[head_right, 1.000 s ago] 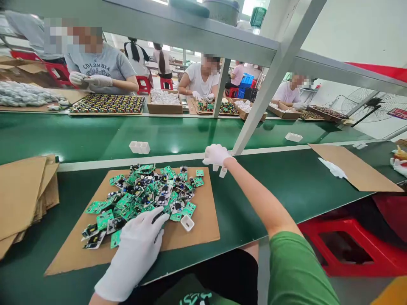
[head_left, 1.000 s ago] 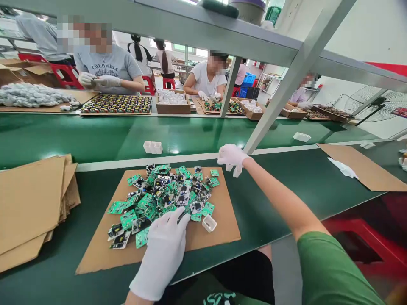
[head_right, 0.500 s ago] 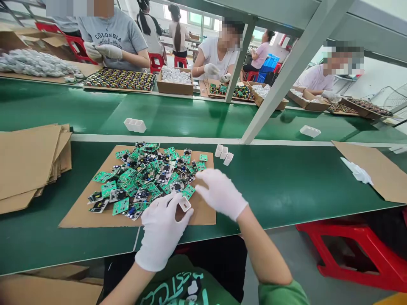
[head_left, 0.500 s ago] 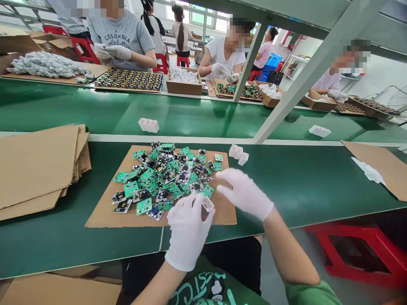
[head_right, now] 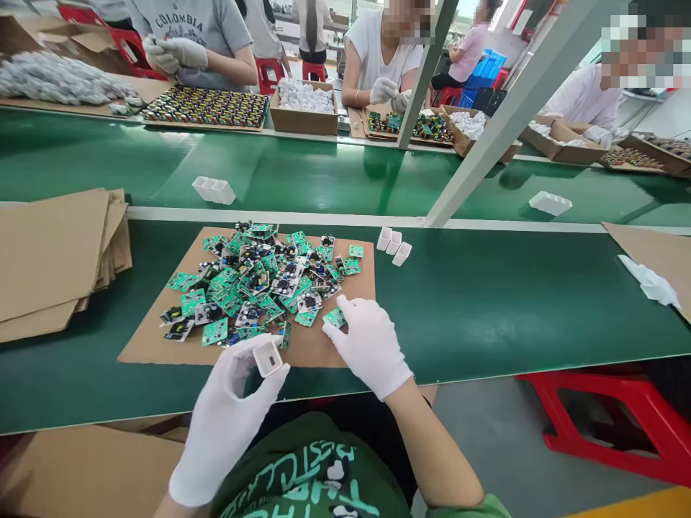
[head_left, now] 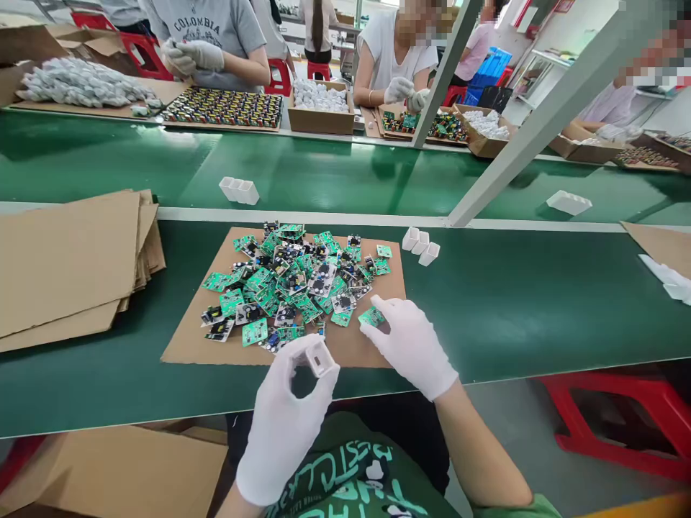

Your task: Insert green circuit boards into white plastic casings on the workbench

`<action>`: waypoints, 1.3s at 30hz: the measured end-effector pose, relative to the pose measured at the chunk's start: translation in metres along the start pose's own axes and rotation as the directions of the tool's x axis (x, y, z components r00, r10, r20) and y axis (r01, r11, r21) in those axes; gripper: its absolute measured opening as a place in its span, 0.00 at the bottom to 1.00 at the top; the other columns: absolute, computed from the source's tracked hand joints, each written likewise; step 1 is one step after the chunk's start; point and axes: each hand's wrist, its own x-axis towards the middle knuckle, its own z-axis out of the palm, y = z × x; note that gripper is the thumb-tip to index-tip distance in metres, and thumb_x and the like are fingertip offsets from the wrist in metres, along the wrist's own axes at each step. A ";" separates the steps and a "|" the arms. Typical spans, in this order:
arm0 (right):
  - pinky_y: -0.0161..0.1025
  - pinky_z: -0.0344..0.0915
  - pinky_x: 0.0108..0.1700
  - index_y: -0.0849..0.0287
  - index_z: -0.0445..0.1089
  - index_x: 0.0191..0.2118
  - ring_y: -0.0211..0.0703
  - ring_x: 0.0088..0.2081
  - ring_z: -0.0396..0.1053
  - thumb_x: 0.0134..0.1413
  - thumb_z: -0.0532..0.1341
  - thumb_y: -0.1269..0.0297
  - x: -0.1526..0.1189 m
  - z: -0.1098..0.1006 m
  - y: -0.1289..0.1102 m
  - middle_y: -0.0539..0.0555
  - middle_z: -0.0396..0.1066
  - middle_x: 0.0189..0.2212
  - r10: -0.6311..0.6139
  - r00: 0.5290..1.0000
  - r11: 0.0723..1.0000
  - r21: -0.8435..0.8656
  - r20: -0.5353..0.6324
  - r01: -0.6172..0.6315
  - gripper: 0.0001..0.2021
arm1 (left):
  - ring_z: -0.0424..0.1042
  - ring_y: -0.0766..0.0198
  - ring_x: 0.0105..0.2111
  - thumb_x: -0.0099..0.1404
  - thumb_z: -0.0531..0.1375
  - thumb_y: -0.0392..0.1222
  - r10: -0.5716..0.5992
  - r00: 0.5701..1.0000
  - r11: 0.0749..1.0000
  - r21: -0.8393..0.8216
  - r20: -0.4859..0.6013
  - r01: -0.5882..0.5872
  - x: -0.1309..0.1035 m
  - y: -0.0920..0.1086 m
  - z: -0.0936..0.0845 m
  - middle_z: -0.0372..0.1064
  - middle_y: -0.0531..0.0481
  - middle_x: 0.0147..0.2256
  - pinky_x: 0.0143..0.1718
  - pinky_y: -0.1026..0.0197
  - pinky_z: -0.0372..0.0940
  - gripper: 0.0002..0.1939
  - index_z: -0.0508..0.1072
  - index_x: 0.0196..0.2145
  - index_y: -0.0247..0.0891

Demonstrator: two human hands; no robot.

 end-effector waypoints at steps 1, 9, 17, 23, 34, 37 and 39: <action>0.47 0.67 0.47 0.58 0.69 0.56 0.54 0.47 0.69 0.62 0.65 0.60 -0.003 -0.006 0.004 0.58 0.73 0.47 -0.059 0.998 0.998 -0.021 -0.005 0.059 0.18 | 0.72 0.60 0.50 0.67 0.61 0.47 -0.003 1.000 1.000 -0.012 0.030 0.003 0.001 -0.001 -0.001 0.70 0.52 0.51 0.53 0.54 0.66 0.18 0.67 0.54 0.52; 0.42 0.62 0.46 0.57 0.69 0.50 0.49 0.48 0.69 0.59 0.64 0.74 0.015 -0.025 0.014 0.53 0.74 0.45 -0.384 0.885 0.897 -0.123 0.262 0.425 0.14 | 0.72 0.63 0.50 0.70 0.61 0.44 0.088 0.988 0.996 -0.039 0.126 -0.084 0.001 0.001 -0.006 0.69 0.53 0.52 0.55 0.57 0.66 0.20 0.64 0.57 0.54; 0.41 0.53 0.30 0.57 0.63 0.62 0.49 0.32 0.68 0.67 0.59 0.49 0.005 -0.040 0.025 0.53 0.73 0.31 -0.191 0.954 0.906 -0.334 0.231 0.262 0.24 | 0.72 0.60 0.51 0.69 0.61 0.44 0.066 0.989 0.994 -0.090 0.131 -0.054 -0.003 -0.003 -0.010 0.70 0.50 0.53 0.55 0.55 0.66 0.21 0.64 0.59 0.50; 0.40 0.52 0.36 0.57 0.68 0.44 0.47 0.42 0.66 0.54 0.53 0.87 0.016 -0.060 0.025 0.55 0.71 0.43 -0.531 0.768 0.715 -0.297 0.358 0.633 0.19 | 0.70 0.59 0.54 0.70 0.60 0.42 0.107 0.966 0.988 -0.138 0.234 -0.075 0.001 -0.001 -0.010 0.67 0.51 0.56 0.59 0.53 0.64 0.22 0.63 0.60 0.53; 0.41 0.51 0.33 0.57 0.68 0.38 0.48 0.31 0.64 0.54 0.58 0.79 0.019 -0.042 0.026 0.53 0.67 0.28 -0.543 0.733 0.652 -0.344 0.410 0.676 0.10 | 0.67 0.64 0.56 0.69 0.60 0.37 0.232 0.941 0.971 -0.119 0.245 -0.208 0.003 0.010 -0.008 0.67 0.54 0.55 0.60 0.59 0.63 0.21 0.65 0.58 0.53; 0.42 0.61 0.36 0.56 0.69 0.39 0.49 0.36 0.69 0.54 0.57 0.80 0.007 -0.050 0.028 0.54 0.72 0.33 -0.532 0.822 0.809 -0.163 0.204 0.564 0.12 | 0.68 0.64 0.55 0.69 0.60 0.35 0.282 0.933 0.958 -0.109 0.222 -0.264 0.004 0.012 -0.007 0.68 0.52 0.55 0.59 0.61 0.65 0.22 0.65 0.58 0.51; 0.44 0.68 0.42 0.53 0.69 0.45 0.49 0.42 0.72 0.56 0.60 0.79 -0.007 -0.055 0.026 0.54 0.74 0.41 -0.483 0.874 0.860 0.157 -0.061 0.486 0.15 | 0.69 0.64 0.55 0.69 0.60 0.34 0.307 0.925 0.951 -0.100 0.222 -0.292 0.004 0.014 -0.005 0.68 0.51 0.55 0.58 0.61 0.66 0.22 0.65 0.58 0.50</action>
